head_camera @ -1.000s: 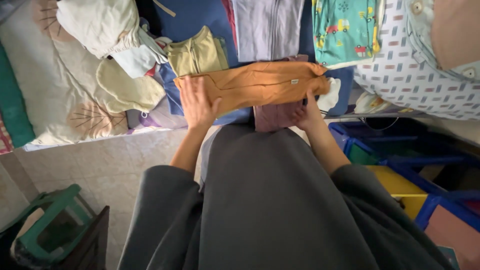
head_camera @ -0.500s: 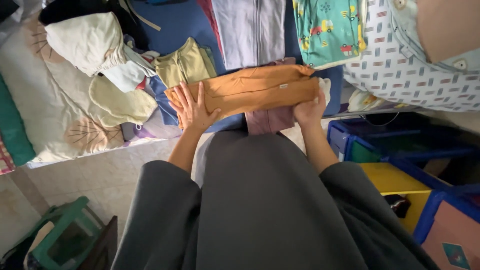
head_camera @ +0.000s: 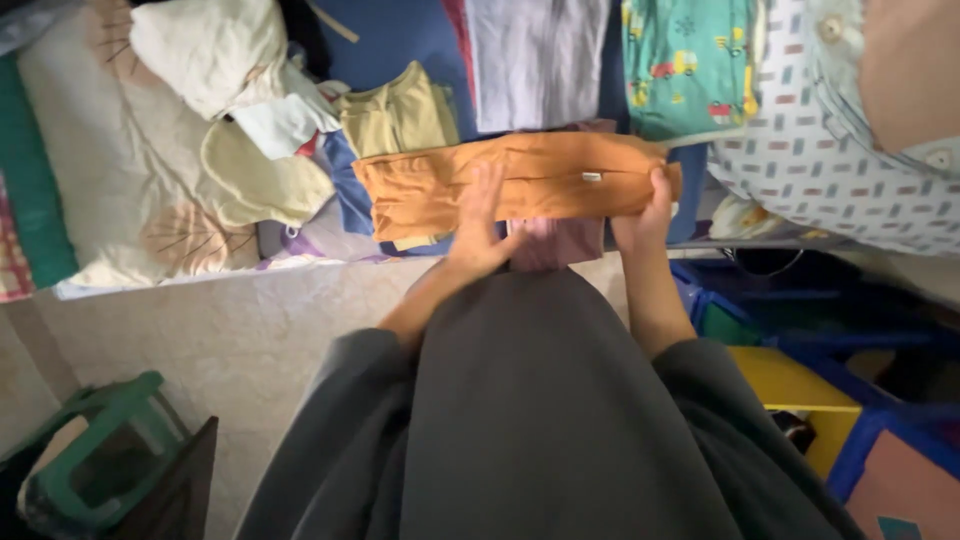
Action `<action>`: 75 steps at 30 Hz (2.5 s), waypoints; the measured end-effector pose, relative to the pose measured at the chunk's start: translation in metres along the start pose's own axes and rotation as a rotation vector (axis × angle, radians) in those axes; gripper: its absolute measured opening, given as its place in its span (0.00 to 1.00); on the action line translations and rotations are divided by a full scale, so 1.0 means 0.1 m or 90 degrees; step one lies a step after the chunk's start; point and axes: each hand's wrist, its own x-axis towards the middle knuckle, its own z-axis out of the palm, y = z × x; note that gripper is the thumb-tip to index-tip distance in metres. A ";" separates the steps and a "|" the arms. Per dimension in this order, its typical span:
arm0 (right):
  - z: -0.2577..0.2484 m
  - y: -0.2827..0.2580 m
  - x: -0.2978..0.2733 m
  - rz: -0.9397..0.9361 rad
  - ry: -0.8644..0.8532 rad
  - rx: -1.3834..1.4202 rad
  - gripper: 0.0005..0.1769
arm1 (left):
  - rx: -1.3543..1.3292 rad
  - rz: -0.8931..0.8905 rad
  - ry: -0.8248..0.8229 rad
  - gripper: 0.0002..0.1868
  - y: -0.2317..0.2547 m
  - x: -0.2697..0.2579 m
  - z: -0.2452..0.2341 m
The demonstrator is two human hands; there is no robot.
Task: Folding various pieces of children's clothing on a bed.
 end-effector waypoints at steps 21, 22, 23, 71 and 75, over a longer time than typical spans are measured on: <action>0.51 1.90 -0.08 -0.303 -0.079 -1.089 0.25 | -0.926 -0.289 0.186 0.18 -2.09 -0.40 -0.47; 0.22 1.93 0.11 -0.299 -0.033 -1.098 0.29 | -0.894 -0.285 0.190 0.17 -2.18 -0.40 -0.48; 0.22 1.92 0.16 -0.299 -0.031 -1.098 0.29 | -0.895 -0.285 0.188 0.17 -2.13 -0.66 -0.61; 0.89 1.96 0.32 0.401 -0.163 -0.761 0.18 | -0.603 -0.377 0.366 0.26 -1.56 -0.80 -0.20; 0.56 2.03 0.27 0.216 -0.149 -0.730 0.22 | -0.505 -0.470 0.333 0.19 -1.41 -0.98 -0.21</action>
